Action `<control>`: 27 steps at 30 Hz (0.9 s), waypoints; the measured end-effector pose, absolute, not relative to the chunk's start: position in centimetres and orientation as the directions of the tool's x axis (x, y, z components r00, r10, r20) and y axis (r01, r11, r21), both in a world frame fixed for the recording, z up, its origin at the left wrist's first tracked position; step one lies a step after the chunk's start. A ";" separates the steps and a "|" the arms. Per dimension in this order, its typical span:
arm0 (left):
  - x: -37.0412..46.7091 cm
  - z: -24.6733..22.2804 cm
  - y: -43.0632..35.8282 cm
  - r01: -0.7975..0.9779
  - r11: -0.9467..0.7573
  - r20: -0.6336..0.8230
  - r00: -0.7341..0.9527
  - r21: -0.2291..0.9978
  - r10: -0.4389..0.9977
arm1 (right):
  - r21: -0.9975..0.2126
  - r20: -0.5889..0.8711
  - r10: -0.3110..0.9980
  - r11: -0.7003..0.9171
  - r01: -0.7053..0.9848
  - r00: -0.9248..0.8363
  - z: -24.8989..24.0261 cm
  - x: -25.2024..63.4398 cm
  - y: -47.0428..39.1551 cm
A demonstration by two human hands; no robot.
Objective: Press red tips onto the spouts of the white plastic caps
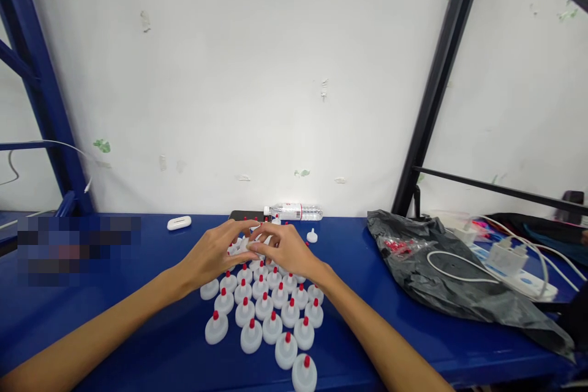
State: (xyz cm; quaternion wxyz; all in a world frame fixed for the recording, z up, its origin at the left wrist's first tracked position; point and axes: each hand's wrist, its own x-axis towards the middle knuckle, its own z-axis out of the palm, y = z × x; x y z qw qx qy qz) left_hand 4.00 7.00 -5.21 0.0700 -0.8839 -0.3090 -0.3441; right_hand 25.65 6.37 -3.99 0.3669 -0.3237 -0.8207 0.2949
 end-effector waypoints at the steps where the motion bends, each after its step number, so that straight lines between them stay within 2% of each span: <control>1: 4.1 -5.2 6.9 0.590 -0.803 0.651 0.579 0.081 0.491 | -0.722 0.422 0.748 0.619 0.310 -0.512 -4.2 25.5 6.4; 4: 4.3 -4.9 6.5 0.621 -0.776 0.647 0.549 0.107 0.529 | -0.678 0.464 0.749 0.644 0.355 -0.473 -4.0 26.1 7.0; 7: 4.1 -4.6 6.5 0.673 -0.720 0.643 0.478 0.170 0.599 | -0.452 0.537 0.744 0.652 0.608 -0.399 -3.1 28.2 8.0; 10: 3.6 -4.6 7.2 0.732 -0.655 0.617 0.431 0.186 0.658 | -0.160 0.529 0.790 0.451 0.878 -0.310 -2.1 30.7 9.0; 13: 2.9 -4.9 8.2 0.774 -0.606 0.579 0.413 0.184 0.703 | 0.006 0.421 0.893 0.172 0.985 -0.158 -1.7 32.8 9.8; 15: 2.7 -5.2 8.5 0.774 -0.606 0.564 0.423 0.182 0.709 | 0.048 0.376 0.924 0.056 0.997 -0.070 -1.7 33.8 10.1; 19: 2.9 -5.6 8.4 0.751 -0.636 0.526 0.474 0.178 0.706 | 0.065 0.306 0.952 -0.038 0.997 0.017 -2.4 34.8 10.5; 23: 3.3 -5.6 8.0 0.720 -0.665 0.490 0.514 0.200 0.704 | 0.098 0.213 0.977 -0.049 0.994 0.027 -3.4 35.4 10.9; 27: 3.4 -5.4 7.9 0.691 -0.682 0.456 0.541 0.238 0.707 | 0.109 0.221 0.975 -0.044 0.993 0.019 -3.5 35.5 11.0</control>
